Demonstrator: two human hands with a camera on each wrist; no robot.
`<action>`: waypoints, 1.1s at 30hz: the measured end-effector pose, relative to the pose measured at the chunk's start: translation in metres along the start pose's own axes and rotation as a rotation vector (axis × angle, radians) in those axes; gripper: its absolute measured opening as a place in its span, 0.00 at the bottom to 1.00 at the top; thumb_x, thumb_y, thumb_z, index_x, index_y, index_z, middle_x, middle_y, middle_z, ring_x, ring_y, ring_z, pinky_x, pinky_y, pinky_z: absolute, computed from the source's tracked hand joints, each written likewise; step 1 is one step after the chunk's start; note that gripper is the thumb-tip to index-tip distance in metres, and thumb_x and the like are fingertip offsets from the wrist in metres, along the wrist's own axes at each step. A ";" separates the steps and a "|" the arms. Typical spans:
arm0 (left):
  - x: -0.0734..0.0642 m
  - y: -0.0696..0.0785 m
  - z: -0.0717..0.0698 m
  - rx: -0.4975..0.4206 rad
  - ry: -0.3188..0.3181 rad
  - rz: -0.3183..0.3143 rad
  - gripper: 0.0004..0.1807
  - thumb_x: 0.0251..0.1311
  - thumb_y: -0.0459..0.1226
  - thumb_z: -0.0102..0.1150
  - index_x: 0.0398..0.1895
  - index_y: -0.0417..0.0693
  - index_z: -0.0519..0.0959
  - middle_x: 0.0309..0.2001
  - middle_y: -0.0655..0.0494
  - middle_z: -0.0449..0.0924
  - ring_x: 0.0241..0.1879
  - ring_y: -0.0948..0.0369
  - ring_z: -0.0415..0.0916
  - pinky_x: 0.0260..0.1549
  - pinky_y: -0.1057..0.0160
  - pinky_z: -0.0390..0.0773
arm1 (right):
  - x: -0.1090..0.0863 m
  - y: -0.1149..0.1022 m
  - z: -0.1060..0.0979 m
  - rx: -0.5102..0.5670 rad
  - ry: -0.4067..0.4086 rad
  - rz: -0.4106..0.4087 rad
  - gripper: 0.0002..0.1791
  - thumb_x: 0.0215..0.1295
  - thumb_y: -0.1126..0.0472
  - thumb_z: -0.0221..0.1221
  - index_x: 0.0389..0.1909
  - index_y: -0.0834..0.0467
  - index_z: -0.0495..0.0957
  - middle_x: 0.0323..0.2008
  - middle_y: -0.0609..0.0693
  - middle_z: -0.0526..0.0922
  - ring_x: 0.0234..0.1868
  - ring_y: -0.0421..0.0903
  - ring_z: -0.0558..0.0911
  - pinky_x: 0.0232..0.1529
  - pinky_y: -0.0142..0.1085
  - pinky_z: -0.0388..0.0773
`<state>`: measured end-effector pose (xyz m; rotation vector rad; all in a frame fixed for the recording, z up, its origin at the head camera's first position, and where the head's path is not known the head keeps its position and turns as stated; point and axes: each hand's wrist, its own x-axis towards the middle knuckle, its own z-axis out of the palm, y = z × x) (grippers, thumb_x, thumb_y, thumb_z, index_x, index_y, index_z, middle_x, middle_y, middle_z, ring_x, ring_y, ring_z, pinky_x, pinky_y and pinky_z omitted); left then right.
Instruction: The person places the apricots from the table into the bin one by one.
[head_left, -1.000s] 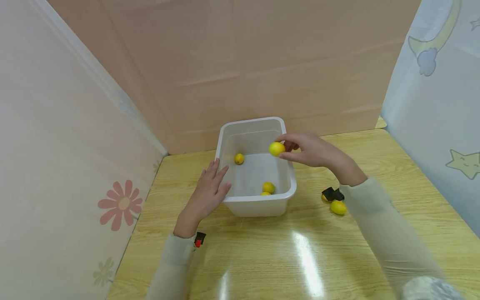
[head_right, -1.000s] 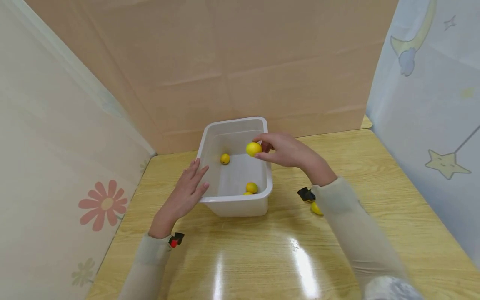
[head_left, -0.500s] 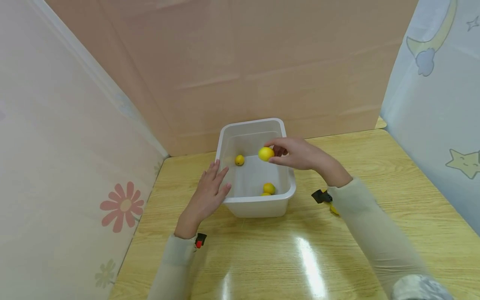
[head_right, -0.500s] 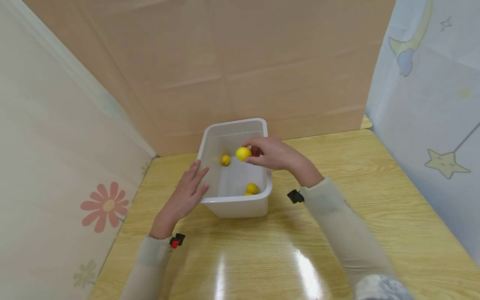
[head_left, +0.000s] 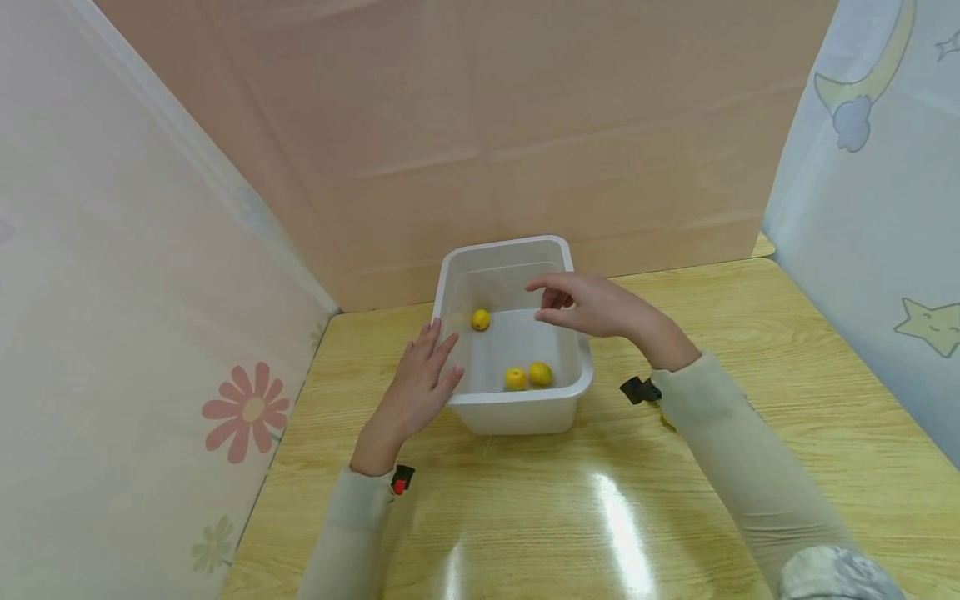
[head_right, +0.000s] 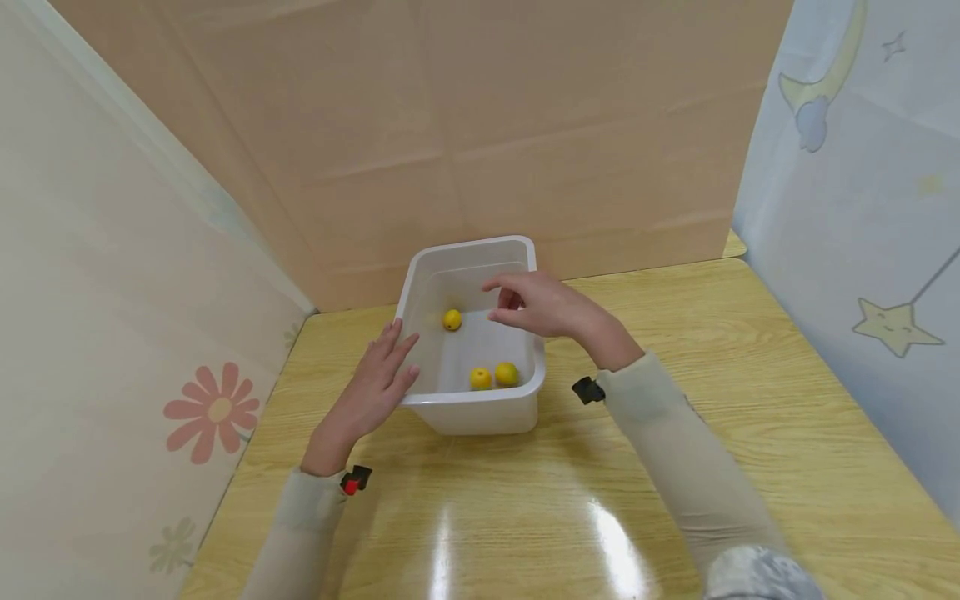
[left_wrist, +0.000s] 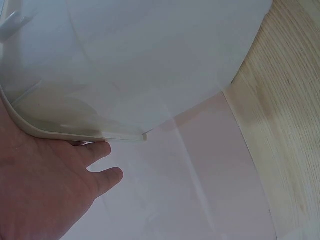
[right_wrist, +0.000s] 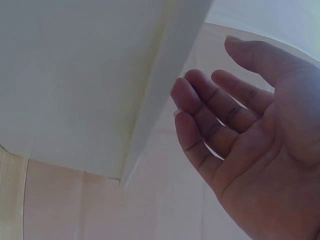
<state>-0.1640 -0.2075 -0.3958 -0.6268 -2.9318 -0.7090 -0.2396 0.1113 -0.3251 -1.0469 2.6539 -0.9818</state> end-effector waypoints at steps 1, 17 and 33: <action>0.000 0.000 0.000 0.001 0.000 0.000 0.34 0.78 0.52 0.40 0.78 0.44 0.60 0.82 0.46 0.39 0.81 0.49 0.33 0.76 0.40 0.38 | -0.001 0.000 -0.001 0.001 -0.001 0.008 0.25 0.73 0.55 0.61 0.67 0.57 0.72 0.44 0.48 0.85 0.51 0.48 0.82 0.54 0.48 0.79; 0.000 -0.001 0.000 0.000 0.008 0.010 0.34 0.78 0.53 0.40 0.78 0.44 0.60 0.82 0.46 0.39 0.81 0.49 0.33 0.76 0.40 0.38 | -0.028 0.014 -0.020 0.001 0.082 0.055 0.24 0.73 0.56 0.60 0.66 0.58 0.74 0.45 0.51 0.86 0.52 0.52 0.83 0.56 0.52 0.76; 0.000 0.002 0.002 -0.007 0.017 0.021 0.34 0.78 0.53 0.40 0.78 0.43 0.60 0.82 0.45 0.40 0.81 0.47 0.35 0.76 0.39 0.38 | -0.068 0.049 -0.021 -0.062 0.115 0.095 0.25 0.71 0.54 0.63 0.65 0.60 0.75 0.43 0.48 0.86 0.47 0.49 0.83 0.53 0.52 0.79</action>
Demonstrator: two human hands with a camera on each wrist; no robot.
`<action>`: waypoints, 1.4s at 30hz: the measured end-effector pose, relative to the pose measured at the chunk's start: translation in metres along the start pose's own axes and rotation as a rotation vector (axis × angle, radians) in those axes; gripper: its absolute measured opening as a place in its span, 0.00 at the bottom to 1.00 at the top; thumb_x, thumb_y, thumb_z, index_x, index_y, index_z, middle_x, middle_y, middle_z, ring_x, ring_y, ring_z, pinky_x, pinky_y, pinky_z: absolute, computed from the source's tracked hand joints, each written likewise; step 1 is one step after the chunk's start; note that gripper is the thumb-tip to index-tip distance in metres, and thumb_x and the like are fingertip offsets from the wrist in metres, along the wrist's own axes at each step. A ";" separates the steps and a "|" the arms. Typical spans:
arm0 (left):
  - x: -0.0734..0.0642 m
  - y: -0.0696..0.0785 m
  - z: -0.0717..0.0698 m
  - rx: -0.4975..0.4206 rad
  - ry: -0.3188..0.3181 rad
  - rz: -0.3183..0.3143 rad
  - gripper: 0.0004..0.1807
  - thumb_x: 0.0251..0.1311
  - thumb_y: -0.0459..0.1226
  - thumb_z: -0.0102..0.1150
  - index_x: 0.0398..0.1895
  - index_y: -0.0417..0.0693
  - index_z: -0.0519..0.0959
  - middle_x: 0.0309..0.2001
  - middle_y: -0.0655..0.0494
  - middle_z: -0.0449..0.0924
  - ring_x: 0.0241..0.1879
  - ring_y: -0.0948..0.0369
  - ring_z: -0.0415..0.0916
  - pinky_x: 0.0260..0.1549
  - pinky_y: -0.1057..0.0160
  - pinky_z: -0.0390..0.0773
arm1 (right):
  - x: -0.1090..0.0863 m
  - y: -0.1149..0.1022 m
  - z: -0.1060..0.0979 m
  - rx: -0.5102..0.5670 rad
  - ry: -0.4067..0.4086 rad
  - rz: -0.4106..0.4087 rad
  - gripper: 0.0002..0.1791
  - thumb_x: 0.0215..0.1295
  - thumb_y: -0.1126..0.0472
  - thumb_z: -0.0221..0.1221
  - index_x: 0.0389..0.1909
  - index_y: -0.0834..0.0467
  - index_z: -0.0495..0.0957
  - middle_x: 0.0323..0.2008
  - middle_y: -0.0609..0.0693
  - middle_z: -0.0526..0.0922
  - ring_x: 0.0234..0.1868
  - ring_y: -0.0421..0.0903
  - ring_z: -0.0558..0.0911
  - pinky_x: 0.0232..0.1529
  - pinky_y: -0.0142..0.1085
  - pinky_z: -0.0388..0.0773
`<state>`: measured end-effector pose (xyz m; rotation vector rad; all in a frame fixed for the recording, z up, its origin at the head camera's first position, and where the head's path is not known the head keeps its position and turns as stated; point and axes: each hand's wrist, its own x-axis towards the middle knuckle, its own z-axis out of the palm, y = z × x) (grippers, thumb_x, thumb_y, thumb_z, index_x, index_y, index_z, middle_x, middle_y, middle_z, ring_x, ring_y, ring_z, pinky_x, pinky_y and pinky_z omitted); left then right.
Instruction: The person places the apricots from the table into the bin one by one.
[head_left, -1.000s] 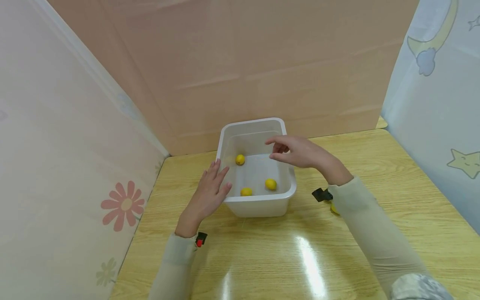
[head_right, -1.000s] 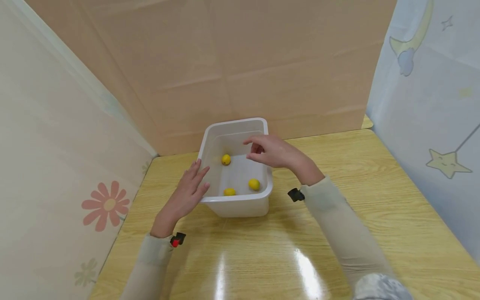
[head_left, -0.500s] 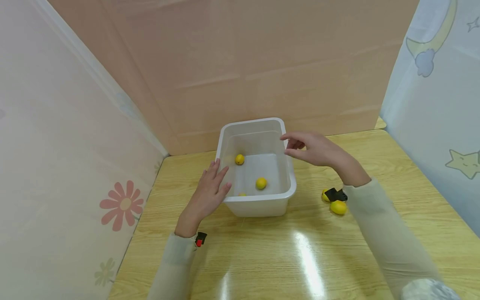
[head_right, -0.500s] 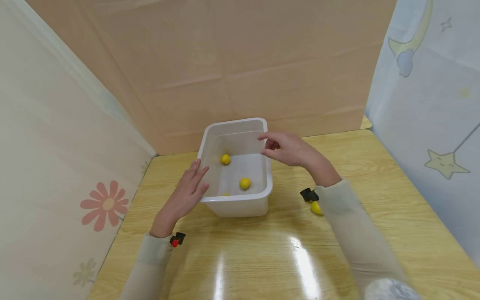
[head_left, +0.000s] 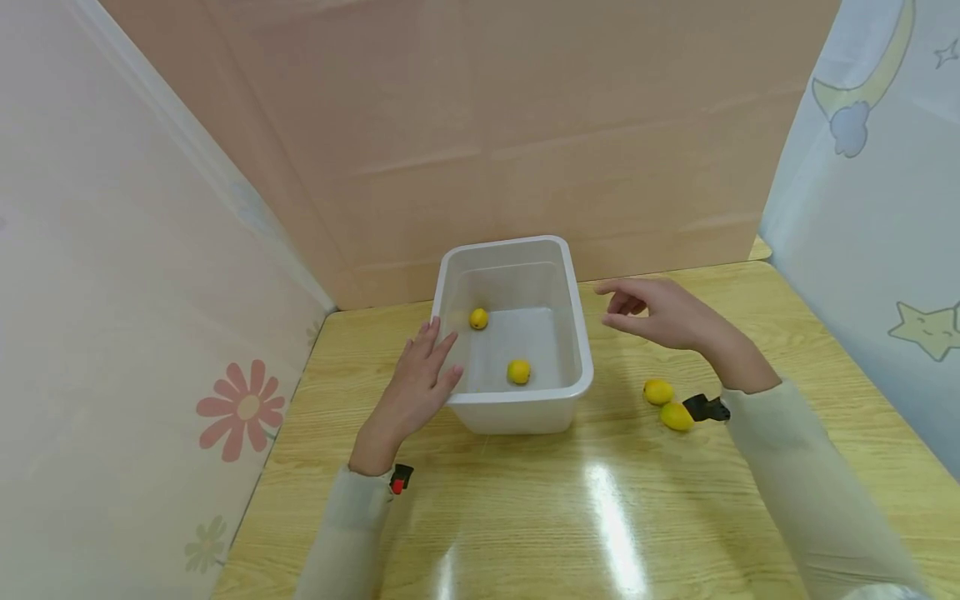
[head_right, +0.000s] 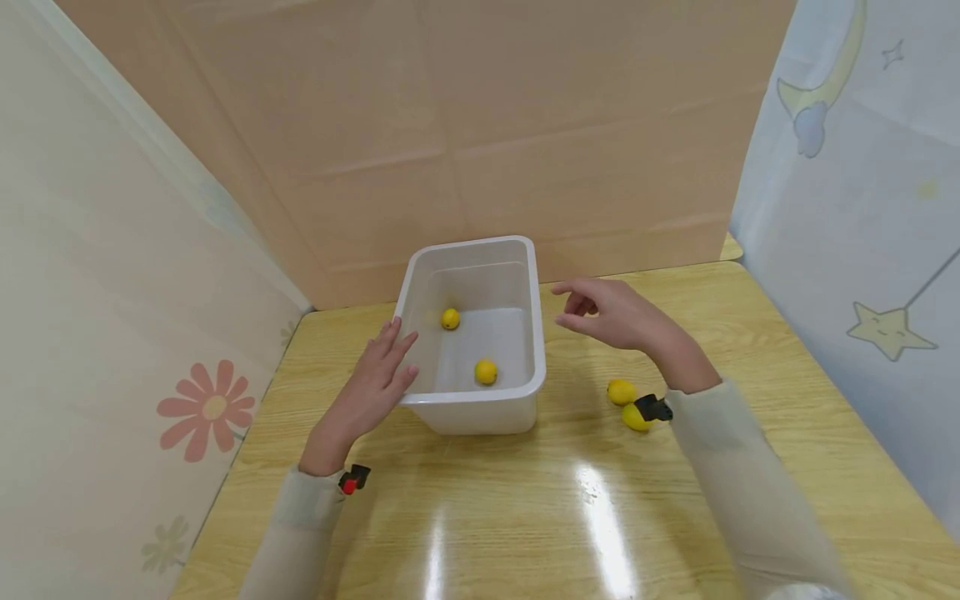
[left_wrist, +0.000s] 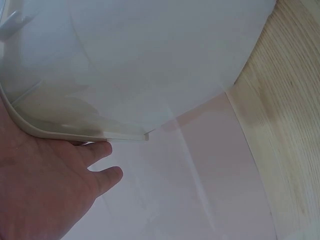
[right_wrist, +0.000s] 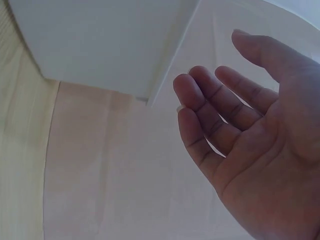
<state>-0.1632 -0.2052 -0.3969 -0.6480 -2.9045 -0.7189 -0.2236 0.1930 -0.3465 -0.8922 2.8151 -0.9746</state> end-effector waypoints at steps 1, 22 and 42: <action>0.000 0.000 0.000 0.000 0.000 0.002 0.34 0.78 0.53 0.40 0.78 0.43 0.60 0.82 0.45 0.40 0.81 0.47 0.35 0.76 0.39 0.38 | -0.002 0.003 0.000 -0.003 -0.001 0.004 0.25 0.71 0.53 0.63 0.64 0.60 0.75 0.43 0.48 0.86 0.47 0.49 0.83 0.53 0.52 0.79; 0.000 0.001 0.002 0.010 0.001 0.004 0.34 0.77 0.52 0.42 0.78 0.43 0.60 0.82 0.45 0.39 0.81 0.49 0.34 0.76 0.41 0.37 | -0.048 0.051 0.019 -0.011 -0.030 0.101 0.26 0.72 0.51 0.62 0.64 0.60 0.75 0.42 0.44 0.85 0.45 0.46 0.82 0.51 0.50 0.79; 0.000 0.000 0.001 -0.001 0.000 0.010 0.34 0.78 0.52 0.41 0.78 0.42 0.59 0.82 0.44 0.39 0.81 0.50 0.33 0.77 0.44 0.39 | -0.080 0.085 0.039 0.004 -0.033 0.151 0.24 0.71 0.55 0.63 0.63 0.62 0.76 0.42 0.44 0.84 0.40 0.40 0.81 0.42 0.33 0.79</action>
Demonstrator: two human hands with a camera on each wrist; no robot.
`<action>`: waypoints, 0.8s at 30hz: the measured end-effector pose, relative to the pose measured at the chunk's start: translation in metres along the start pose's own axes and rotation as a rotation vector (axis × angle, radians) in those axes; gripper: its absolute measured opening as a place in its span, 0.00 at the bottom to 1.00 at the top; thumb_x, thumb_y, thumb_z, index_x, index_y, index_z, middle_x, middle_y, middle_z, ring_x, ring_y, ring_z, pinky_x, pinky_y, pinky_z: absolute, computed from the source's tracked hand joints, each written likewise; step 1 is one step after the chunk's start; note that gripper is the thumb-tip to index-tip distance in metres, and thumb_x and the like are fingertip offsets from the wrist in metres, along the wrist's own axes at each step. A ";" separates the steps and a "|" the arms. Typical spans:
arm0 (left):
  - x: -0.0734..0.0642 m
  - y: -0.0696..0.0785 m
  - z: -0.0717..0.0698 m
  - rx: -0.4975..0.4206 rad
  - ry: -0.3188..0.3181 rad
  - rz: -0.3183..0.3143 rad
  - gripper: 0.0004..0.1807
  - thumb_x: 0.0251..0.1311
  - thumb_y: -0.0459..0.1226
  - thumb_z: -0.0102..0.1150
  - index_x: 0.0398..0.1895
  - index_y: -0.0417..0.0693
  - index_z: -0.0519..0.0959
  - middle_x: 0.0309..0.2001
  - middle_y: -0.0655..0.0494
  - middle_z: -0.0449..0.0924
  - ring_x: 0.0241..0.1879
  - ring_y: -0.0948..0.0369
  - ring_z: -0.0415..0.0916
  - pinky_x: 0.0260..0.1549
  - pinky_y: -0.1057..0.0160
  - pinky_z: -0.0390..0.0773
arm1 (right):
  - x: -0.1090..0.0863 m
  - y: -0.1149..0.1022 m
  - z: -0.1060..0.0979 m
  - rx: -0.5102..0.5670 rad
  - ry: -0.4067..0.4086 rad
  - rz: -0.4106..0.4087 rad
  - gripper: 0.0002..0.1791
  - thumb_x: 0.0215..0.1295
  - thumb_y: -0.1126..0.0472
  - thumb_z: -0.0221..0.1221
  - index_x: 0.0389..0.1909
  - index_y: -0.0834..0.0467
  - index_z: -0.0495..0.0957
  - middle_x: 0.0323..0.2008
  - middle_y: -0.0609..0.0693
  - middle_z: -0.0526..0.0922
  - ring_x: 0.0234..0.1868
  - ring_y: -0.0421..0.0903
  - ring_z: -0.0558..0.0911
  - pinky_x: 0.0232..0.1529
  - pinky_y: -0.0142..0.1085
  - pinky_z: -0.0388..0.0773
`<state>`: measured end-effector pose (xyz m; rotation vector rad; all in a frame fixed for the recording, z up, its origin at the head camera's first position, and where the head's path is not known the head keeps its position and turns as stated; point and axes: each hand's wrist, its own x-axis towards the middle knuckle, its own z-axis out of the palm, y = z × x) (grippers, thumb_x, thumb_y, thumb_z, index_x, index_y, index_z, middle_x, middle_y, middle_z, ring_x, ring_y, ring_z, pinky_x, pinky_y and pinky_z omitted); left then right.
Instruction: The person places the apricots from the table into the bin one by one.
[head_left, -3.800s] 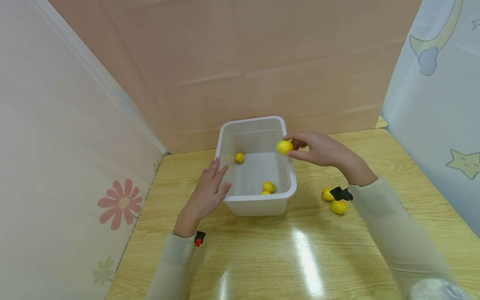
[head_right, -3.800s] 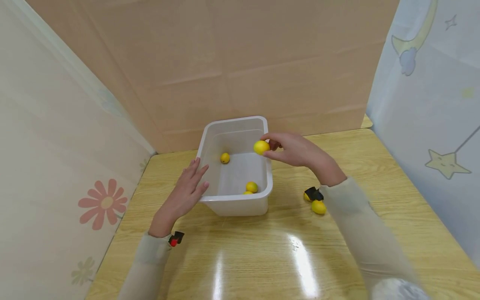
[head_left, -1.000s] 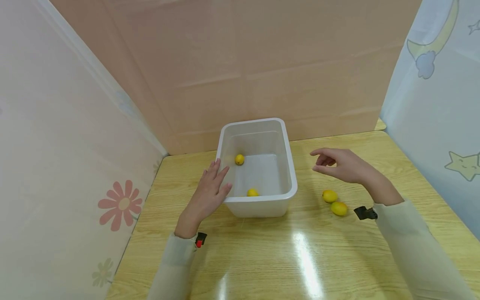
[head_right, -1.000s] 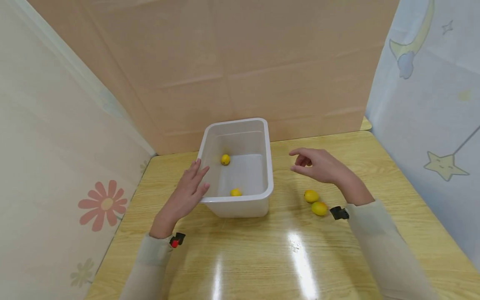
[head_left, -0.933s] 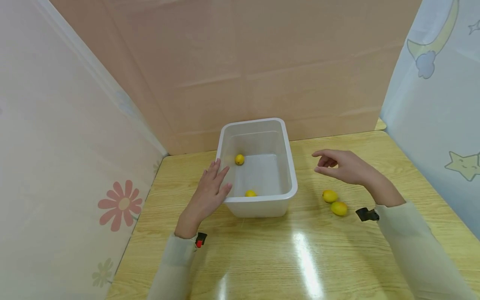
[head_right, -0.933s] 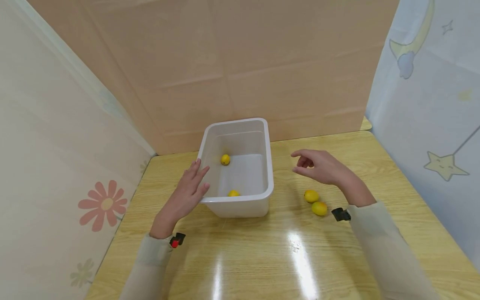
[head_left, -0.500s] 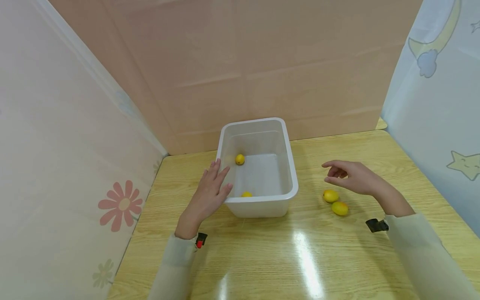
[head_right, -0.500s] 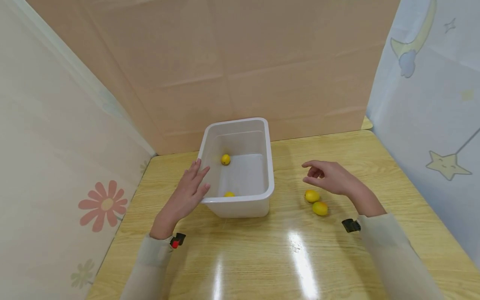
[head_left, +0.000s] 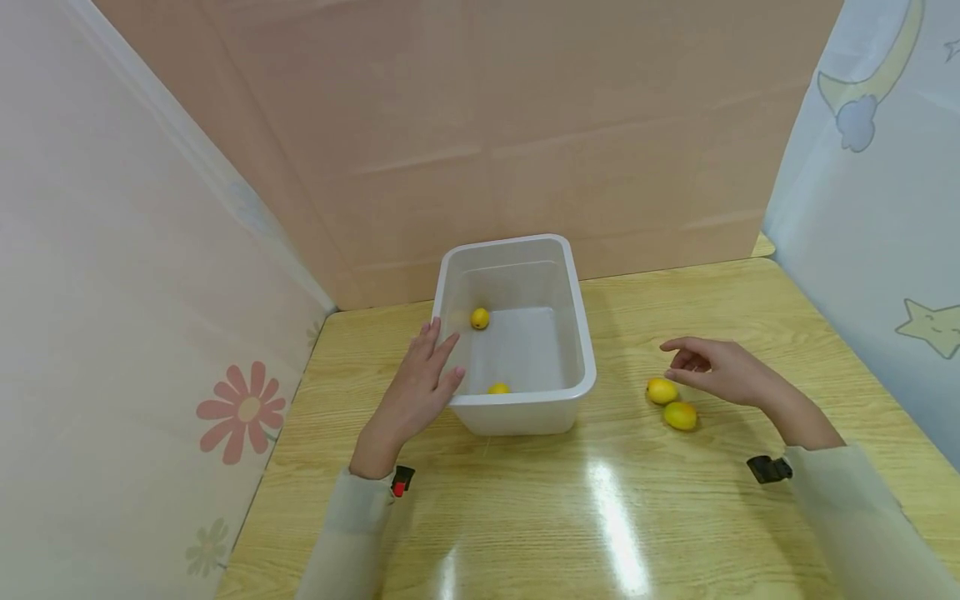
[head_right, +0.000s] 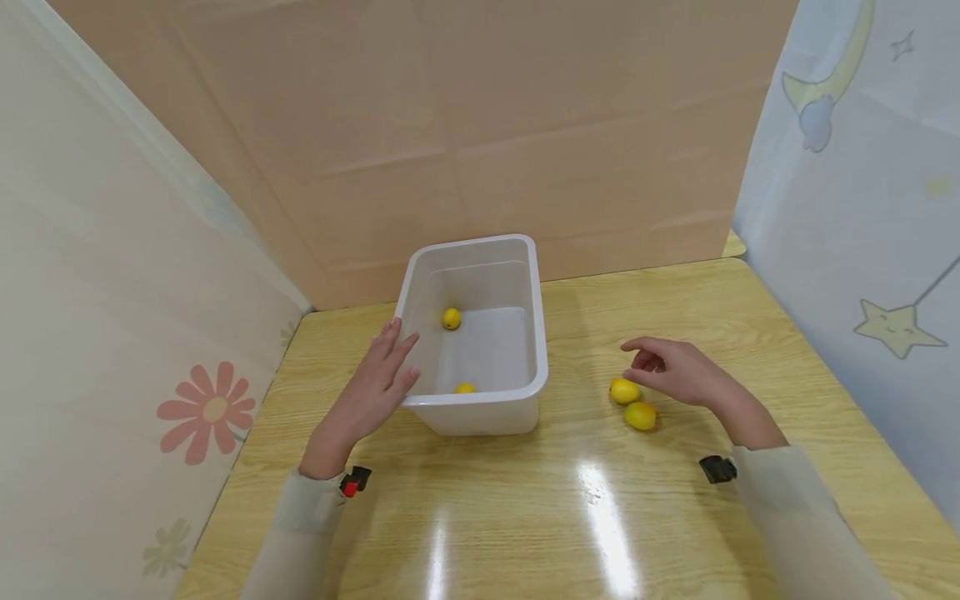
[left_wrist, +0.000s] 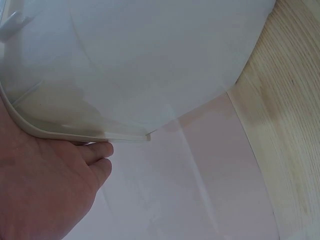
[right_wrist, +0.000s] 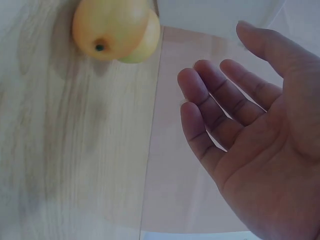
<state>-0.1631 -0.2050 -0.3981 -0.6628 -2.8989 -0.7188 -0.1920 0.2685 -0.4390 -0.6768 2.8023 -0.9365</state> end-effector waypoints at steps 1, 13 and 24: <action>0.000 0.000 0.000 -0.001 -0.001 -0.002 0.34 0.78 0.52 0.41 0.78 0.42 0.59 0.82 0.44 0.39 0.81 0.50 0.33 0.77 0.44 0.38 | -0.001 0.002 0.000 0.006 -0.003 0.001 0.24 0.71 0.55 0.63 0.63 0.62 0.76 0.41 0.44 0.84 0.40 0.40 0.81 0.42 0.33 0.79; 0.000 0.001 0.000 -0.001 -0.011 -0.024 0.34 0.78 0.53 0.41 0.79 0.43 0.58 0.82 0.47 0.38 0.81 0.51 0.33 0.77 0.43 0.39 | -0.006 0.017 0.006 0.050 -0.032 0.035 0.26 0.71 0.54 0.63 0.64 0.64 0.74 0.42 0.46 0.84 0.39 0.37 0.80 0.40 0.32 0.79; 0.000 0.001 0.000 -0.005 -0.013 -0.018 0.34 0.78 0.52 0.40 0.79 0.43 0.58 0.82 0.46 0.37 0.81 0.51 0.32 0.77 0.44 0.39 | -0.007 0.032 0.017 0.077 -0.077 0.027 0.28 0.71 0.54 0.63 0.65 0.66 0.73 0.43 0.47 0.83 0.41 0.39 0.81 0.41 0.34 0.80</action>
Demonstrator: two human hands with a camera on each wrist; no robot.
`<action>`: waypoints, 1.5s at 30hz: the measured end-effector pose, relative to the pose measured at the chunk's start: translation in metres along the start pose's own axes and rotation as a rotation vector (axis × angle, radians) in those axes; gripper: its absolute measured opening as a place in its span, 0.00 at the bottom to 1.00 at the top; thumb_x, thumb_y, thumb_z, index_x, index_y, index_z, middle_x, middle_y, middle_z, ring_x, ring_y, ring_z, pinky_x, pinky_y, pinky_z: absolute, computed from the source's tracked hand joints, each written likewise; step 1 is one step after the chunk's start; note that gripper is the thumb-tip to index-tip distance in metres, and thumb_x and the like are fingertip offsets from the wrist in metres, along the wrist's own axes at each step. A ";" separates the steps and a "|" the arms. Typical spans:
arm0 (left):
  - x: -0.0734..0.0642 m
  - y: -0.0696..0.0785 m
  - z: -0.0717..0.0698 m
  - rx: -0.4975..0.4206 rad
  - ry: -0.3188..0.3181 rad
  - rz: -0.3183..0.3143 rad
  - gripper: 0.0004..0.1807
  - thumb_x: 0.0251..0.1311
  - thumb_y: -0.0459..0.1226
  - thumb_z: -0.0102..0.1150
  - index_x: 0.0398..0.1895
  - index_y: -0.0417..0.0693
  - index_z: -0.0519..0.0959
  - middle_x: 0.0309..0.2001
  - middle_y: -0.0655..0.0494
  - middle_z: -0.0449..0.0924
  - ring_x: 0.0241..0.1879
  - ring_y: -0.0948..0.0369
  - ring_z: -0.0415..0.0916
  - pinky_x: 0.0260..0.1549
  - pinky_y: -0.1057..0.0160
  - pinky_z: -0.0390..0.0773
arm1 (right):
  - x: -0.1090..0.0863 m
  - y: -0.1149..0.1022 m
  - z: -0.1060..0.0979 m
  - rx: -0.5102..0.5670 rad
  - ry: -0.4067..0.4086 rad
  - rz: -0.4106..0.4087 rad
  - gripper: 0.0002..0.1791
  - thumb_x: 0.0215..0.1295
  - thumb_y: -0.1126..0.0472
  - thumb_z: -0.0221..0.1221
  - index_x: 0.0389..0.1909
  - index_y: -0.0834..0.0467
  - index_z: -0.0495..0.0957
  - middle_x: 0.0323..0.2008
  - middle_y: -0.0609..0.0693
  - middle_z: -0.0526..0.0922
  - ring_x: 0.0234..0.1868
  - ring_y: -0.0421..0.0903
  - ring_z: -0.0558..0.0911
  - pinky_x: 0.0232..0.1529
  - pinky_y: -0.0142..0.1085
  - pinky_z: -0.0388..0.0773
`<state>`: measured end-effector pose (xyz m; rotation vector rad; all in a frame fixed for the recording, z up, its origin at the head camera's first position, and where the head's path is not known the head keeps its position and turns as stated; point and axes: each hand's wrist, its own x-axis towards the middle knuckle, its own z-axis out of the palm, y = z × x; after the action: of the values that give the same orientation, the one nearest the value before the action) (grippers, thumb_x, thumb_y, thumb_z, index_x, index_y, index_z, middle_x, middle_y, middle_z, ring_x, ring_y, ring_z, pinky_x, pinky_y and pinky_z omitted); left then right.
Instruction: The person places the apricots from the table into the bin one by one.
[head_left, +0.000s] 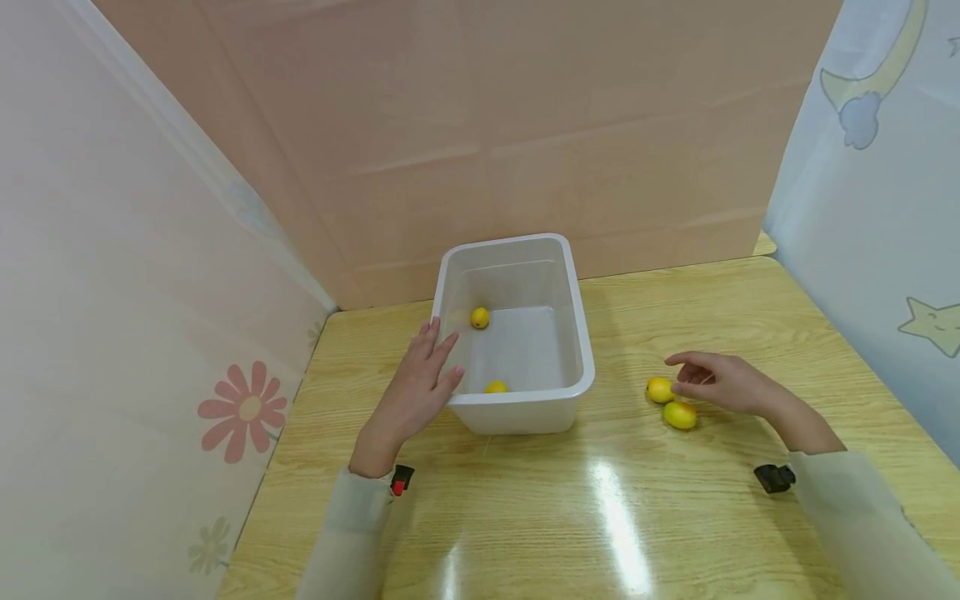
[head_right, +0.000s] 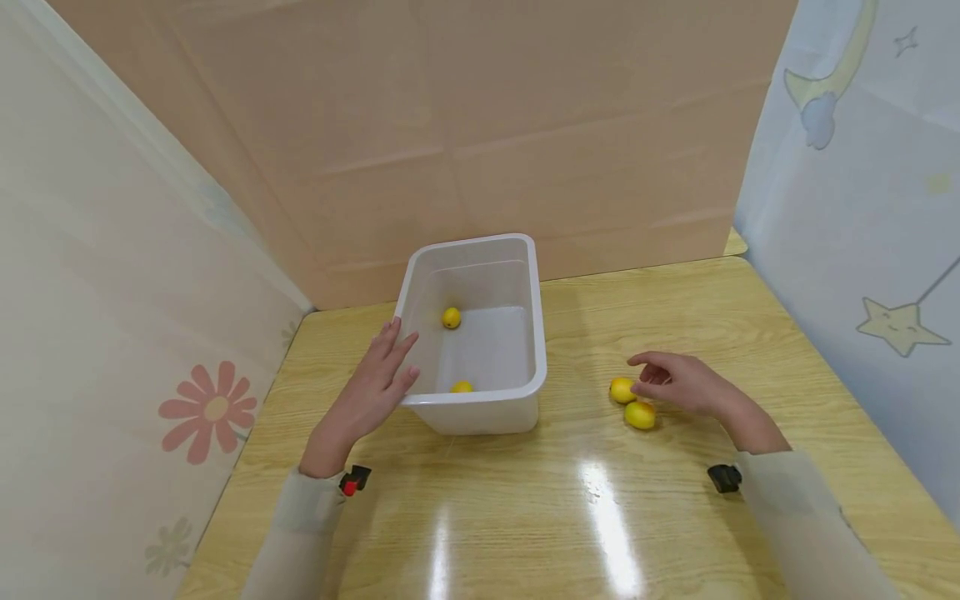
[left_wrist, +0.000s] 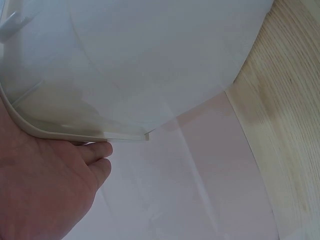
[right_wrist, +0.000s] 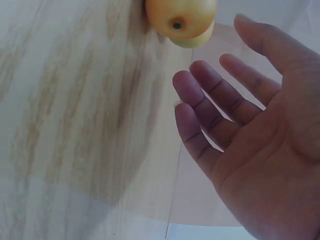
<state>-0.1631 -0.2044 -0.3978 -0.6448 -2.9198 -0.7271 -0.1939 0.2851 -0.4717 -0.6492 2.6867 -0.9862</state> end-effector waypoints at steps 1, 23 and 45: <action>0.000 0.000 0.000 0.001 0.001 0.001 0.34 0.78 0.52 0.40 0.79 0.43 0.58 0.82 0.46 0.37 0.81 0.51 0.32 0.77 0.44 0.39 | 0.000 0.002 0.001 0.002 0.000 -0.002 0.27 0.71 0.54 0.63 0.64 0.66 0.73 0.42 0.48 0.83 0.40 0.38 0.81 0.41 0.33 0.80; 0.002 -0.002 0.000 0.000 0.017 0.017 0.34 0.78 0.52 0.41 0.78 0.42 0.60 0.82 0.43 0.40 0.81 0.49 0.35 0.77 0.44 0.40 | 0.015 0.001 0.009 -0.085 -0.055 -0.027 0.23 0.67 0.52 0.67 0.56 0.61 0.80 0.37 0.43 0.81 0.37 0.37 0.78 0.39 0.35 0.77; 0.003 -0.003 0.000 -0.008 0.013 0.006 0.34 0.78 0.52 0.40 0.78 0.43 0.60 0.82 0.45 0.39 0.81 0.50 0.33 0.77 0.44 0.39 | 0.021 -0.019 0.002 -0.084 -0.042 -0.012 0.23 0.71 0.52 0.63 0.59 0.63 0.78 0.32 0.42 0.79 0.27 0.37 0.72 0.30 0.33 0.70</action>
<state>-0.1668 -0.2058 -0.3989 -0.6460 -2.9035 -0.7395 -0.2056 0.2616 -0.4615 -0.6949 2.7030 -0.8570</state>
